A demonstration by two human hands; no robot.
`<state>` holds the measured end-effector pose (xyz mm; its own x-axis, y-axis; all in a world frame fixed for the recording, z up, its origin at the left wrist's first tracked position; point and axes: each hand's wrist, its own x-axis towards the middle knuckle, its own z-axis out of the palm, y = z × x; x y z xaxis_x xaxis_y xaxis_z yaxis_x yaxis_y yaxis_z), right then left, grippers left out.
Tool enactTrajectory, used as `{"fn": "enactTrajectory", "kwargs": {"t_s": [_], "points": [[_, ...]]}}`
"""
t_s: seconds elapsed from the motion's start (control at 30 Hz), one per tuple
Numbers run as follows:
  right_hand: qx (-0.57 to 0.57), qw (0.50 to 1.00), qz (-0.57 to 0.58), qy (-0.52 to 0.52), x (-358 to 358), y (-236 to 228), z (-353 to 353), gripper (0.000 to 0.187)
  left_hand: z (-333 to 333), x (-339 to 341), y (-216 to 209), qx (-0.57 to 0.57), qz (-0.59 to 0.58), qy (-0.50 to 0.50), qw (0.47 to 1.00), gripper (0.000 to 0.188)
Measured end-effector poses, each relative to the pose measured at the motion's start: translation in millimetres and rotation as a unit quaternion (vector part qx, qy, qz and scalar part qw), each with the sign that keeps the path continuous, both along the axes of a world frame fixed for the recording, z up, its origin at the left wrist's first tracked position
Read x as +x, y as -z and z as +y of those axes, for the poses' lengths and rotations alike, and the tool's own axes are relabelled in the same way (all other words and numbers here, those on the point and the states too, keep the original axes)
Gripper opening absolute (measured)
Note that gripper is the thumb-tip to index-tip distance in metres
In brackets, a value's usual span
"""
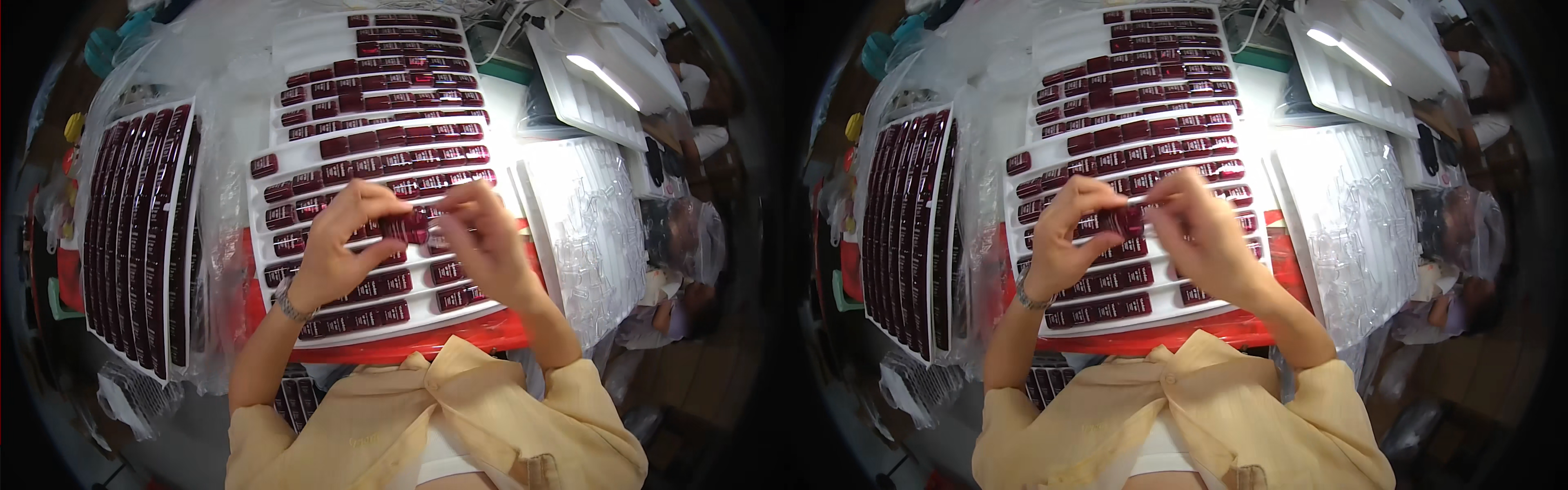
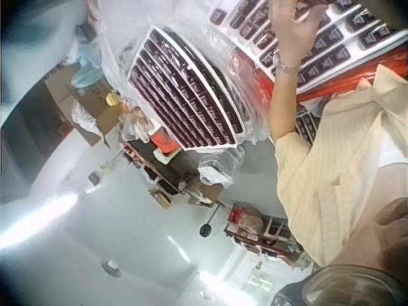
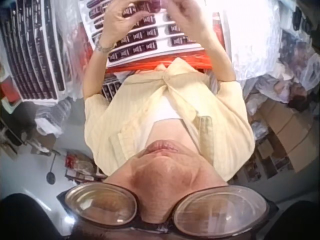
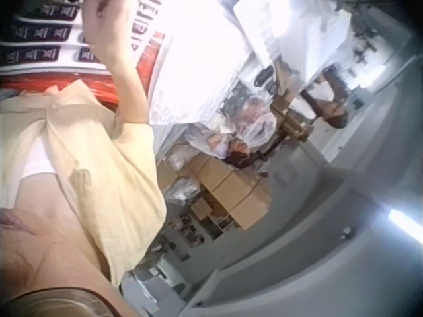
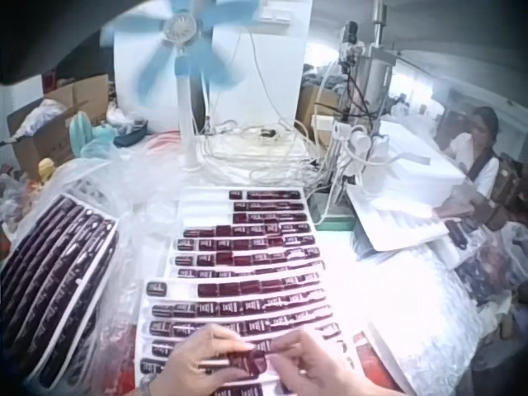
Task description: The person places small, dark red lipstick tubes into a white foam tray with pre-cut slots. They handle the items one by one, picking them up and inserting them into the tray until it is full. The person then lifts the filled tray and sets it aside.
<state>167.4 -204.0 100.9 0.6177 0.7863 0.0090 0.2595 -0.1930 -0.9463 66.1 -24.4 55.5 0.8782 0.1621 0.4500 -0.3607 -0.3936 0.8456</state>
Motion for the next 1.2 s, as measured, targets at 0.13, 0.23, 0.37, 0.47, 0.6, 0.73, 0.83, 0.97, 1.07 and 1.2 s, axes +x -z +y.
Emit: {"fn": "enactTrajectory", "kwargs": {"t_s": [0.13, 0.23, 0.37, 0.47, 0.6, 0.73, 0.83, 0.97, 1.07, 1.2], "points": [[-0.033, 0.954, -0.284, -0.087, -3, 10, 18, 0.043, -7, -11, 3, -0.091, 0.079, 0.078, 0.99, 0.04], [-0.079, 0.985, -0.135, -0.069, 16, 21, 8, 0.053, -4, -14, 21, -0.251, 0.112, 0.162, 0.948, 0.039], [-0.271, 0.877, -0.365, 0.152, 72, 22, -71, 0.044, 64, -3, 28, 0.127, 0.09, -0.115, 0.981, 0.033], [-0.439, 0.727, -0.519, 0.097, 117, 46, -151, 0.037, 112, 10, 45, 0.367, 0.138, -0.259, 0.883, 0.026], [-0.358, 0.804, -0.471, 0.057, 115, 42, -145, 0.028, 125, 24, 65, 0.374, 0.165, -0.221, 0.885, 0.027], [-0.341, 0.829, -0.432, 0.1, 121, 42, -146, 0.022, 142, 11, 68, 0.297, 0.137, -0.253, 0.911, 0.034], [-0.257, 0.853, -0.401, 0.211, 131, 48, -143, 0.02, 157, -4, 69, 0.304, 0.161, -0.243, 0.907, 0.034], [0.031, 0.946, -0.177, 0.268, 120, 42, -81, 0.018, 145, -4, 56, 0.412, 0.123, -0.254, 0.867, 0.032], [0.142, 0.982, 0.037, 0.119, 67, 29, -3, 0.023, 141, -11, 61, 0.39, 0.133, -0.3, 0.86, 0.029], [0.198, 0.969, 0.144, 0.044, 20, 33, 70, 0.023, 72, -16, 28, 0.194, 0.011, -0.267, 0.944, 0.031]]}}
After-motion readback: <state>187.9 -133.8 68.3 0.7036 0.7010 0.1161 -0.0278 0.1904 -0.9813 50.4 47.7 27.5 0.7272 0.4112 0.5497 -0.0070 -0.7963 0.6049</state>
